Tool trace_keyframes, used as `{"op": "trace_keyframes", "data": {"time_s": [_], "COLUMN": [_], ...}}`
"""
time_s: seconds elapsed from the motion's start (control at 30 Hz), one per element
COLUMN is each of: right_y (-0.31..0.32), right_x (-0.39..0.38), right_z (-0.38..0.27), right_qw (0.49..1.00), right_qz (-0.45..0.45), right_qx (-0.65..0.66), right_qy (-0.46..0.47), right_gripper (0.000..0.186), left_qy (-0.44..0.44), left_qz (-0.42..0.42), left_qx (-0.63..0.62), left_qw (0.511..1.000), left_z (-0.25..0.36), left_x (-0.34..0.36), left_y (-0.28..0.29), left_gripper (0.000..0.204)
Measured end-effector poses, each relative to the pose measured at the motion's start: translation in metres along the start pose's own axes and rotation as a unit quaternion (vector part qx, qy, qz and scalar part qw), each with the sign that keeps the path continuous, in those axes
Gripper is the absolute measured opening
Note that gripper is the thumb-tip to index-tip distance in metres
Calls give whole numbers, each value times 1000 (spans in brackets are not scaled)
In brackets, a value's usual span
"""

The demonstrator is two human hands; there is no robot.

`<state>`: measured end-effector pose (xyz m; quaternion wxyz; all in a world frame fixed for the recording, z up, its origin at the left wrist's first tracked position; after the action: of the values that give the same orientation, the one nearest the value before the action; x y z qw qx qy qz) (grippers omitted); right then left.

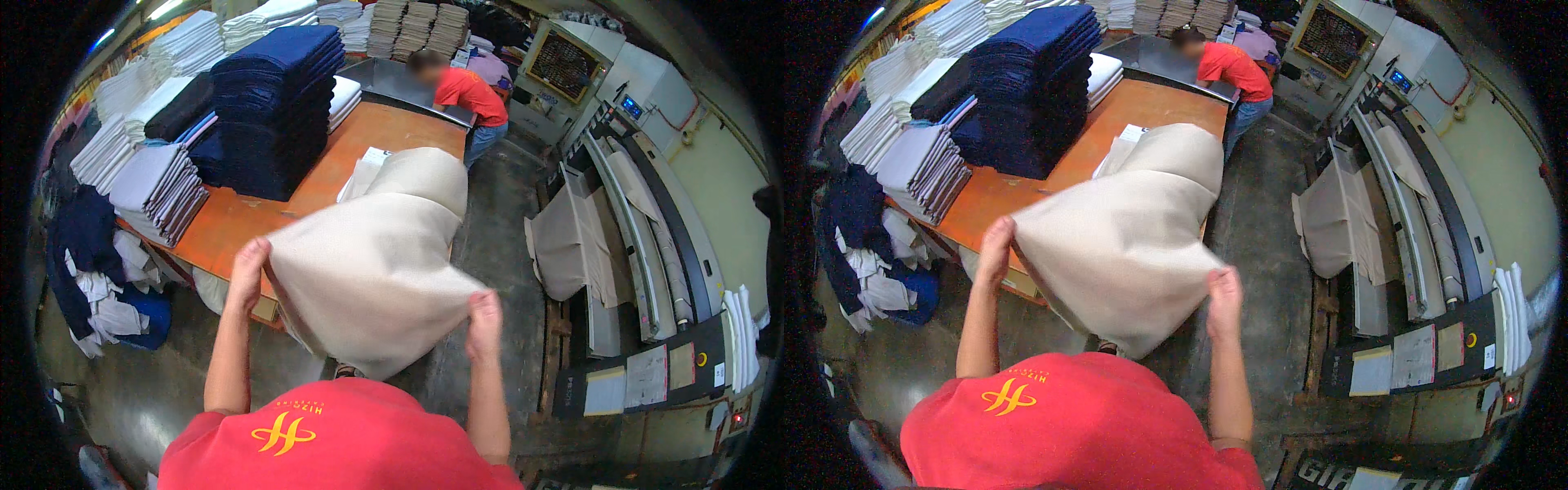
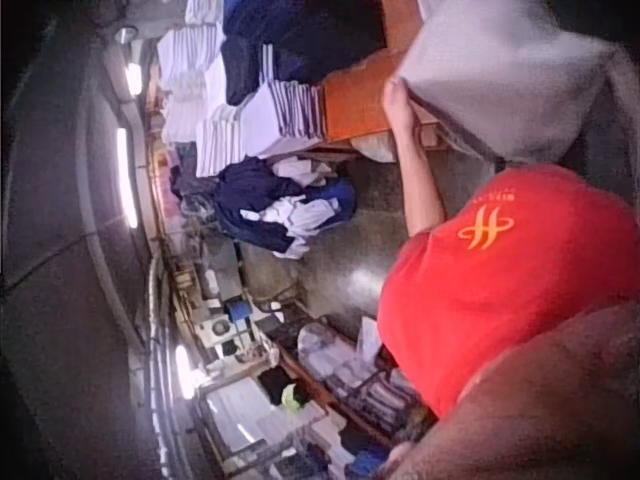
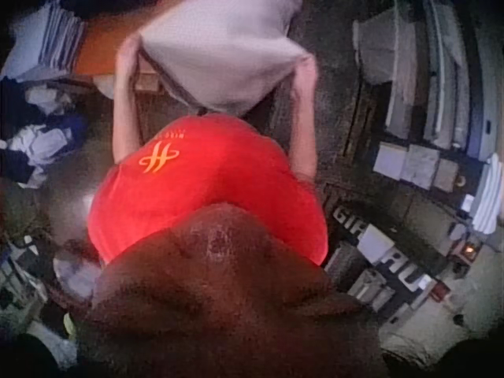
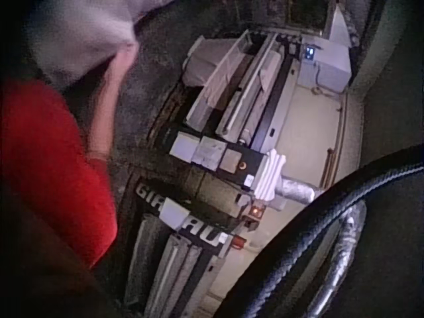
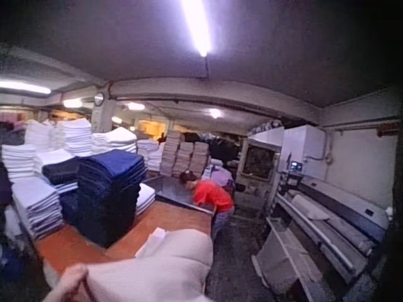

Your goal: The person folds large beige and grey fabric sheets by hand on a wooden table. They unfold the sheets, align the edges, fold them in half multiple times, and stack the finished pieces. A coworker operates a machine in the background.

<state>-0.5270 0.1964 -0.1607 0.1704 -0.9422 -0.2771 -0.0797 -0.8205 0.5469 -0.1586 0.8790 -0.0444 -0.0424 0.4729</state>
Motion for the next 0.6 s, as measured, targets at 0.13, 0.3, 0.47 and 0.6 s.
{"op": "trace_keyframes", "data": {"time_s": [0.13,0.3,0.47,0.6], "right_y": [-3,5,6,-14], "right_x": [-23,-83,-114,-76], "right_z": [-131,-184,-188,-184], "right_qw": [969,940,919,912], "right_qz": [-36,4,53,25], "right_qx": [52,-112,2,-126], "right_qy": [238,322,390,389], "right_gripper": [54,46,47,34], "left_qy": [-189,-317,-400,-357], "left_qz": [-22,15,40,-14], "left_qx": [-117,-40,-123,-52], "left_qw": [975,947,907,933], "left_z": [115,157,174,181], "left_x": [-53,-124,-135,-82], "left_y": [11,62,71,32], "left_gripper": [29,33,40,57]}}
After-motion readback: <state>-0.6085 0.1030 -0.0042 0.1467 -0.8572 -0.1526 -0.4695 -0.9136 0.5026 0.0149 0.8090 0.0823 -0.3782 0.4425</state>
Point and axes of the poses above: each hand's wrist, its own x-axis towards the middle knuckle, its own y-axis out of the back of the hand, z = x × y, the point moved 6 cm from there along x, towards the middle knuckle, and after that the axes turned 6 degrees about y, right-handed, at the moved point
